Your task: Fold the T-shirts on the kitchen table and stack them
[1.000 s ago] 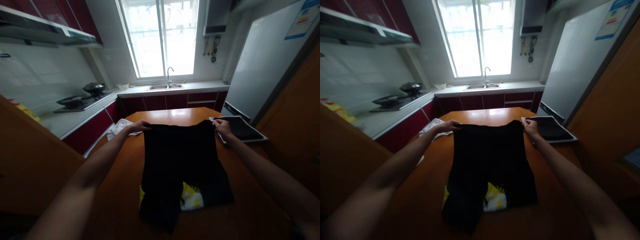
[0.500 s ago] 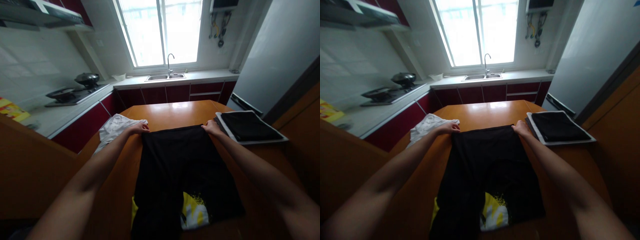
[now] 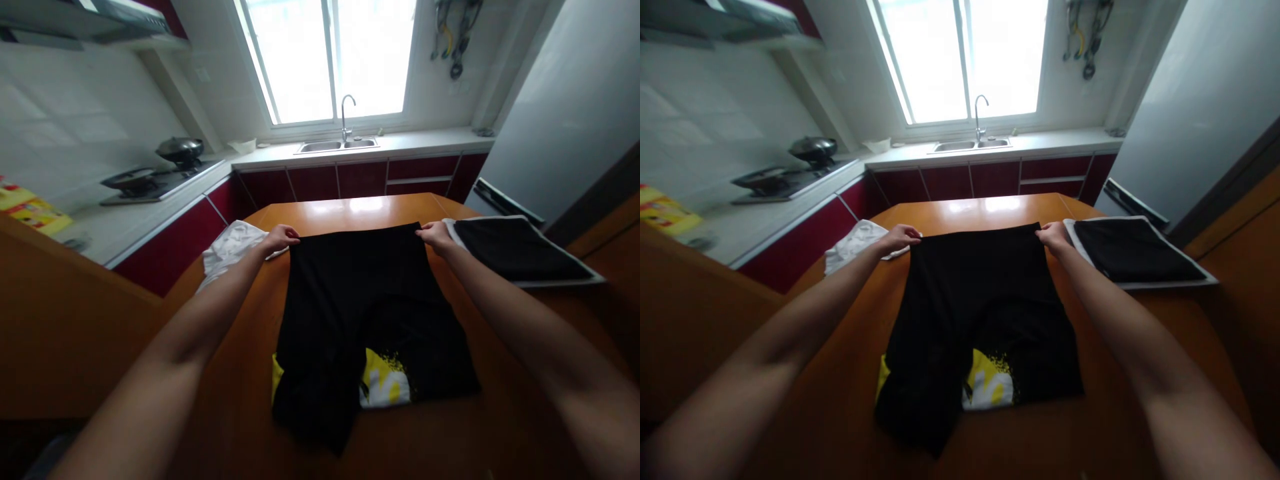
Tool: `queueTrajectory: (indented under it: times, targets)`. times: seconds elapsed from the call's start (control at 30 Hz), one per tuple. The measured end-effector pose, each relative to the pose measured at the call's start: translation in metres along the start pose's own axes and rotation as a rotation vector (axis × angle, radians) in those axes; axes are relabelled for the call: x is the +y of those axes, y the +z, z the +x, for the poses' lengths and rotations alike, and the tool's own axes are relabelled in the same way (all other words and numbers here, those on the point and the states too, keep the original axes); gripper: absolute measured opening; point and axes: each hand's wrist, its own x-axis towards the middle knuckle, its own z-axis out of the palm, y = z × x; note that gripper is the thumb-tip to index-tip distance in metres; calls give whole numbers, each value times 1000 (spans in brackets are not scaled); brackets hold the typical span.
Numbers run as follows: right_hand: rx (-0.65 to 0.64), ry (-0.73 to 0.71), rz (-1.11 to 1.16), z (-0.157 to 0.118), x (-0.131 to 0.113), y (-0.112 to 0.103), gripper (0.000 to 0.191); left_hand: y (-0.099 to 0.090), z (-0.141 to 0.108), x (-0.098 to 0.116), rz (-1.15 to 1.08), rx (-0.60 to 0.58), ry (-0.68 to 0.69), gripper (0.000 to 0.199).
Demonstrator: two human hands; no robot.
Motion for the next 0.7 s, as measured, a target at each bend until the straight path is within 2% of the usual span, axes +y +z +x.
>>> queueTrajectory:
  times: [0.1,0.23,0.33,0.4,0.47,0.53,0.63,0.7]
  targets:
    - [52,55,-77,14,2,5,15,18,21,-4,68,128,18,25]
    - [55,80,-195,28,5,16,11,44,41,-6,159,199,11,18]
    - [57,58,-281,25,3,24,17,55,42,4,216,260,1,30]
    - [103,-56,-381,11,-4,24,28,57,30,18,263,320,50,39]
    - [101,-245,-461,-11,-14,19,31,54,2,38,287,332,168,38]
    - [-13,-409,-472,-40,-21,7,26,51,-42,60,252,241,306,28]
    - [-252,-512,-461,-84,-21,-19,19,47,-130,86,194,30,442,23]
    - [-342,-526,-474,-108,-12,-36,17,49,-189,92,208,-73,486,24]
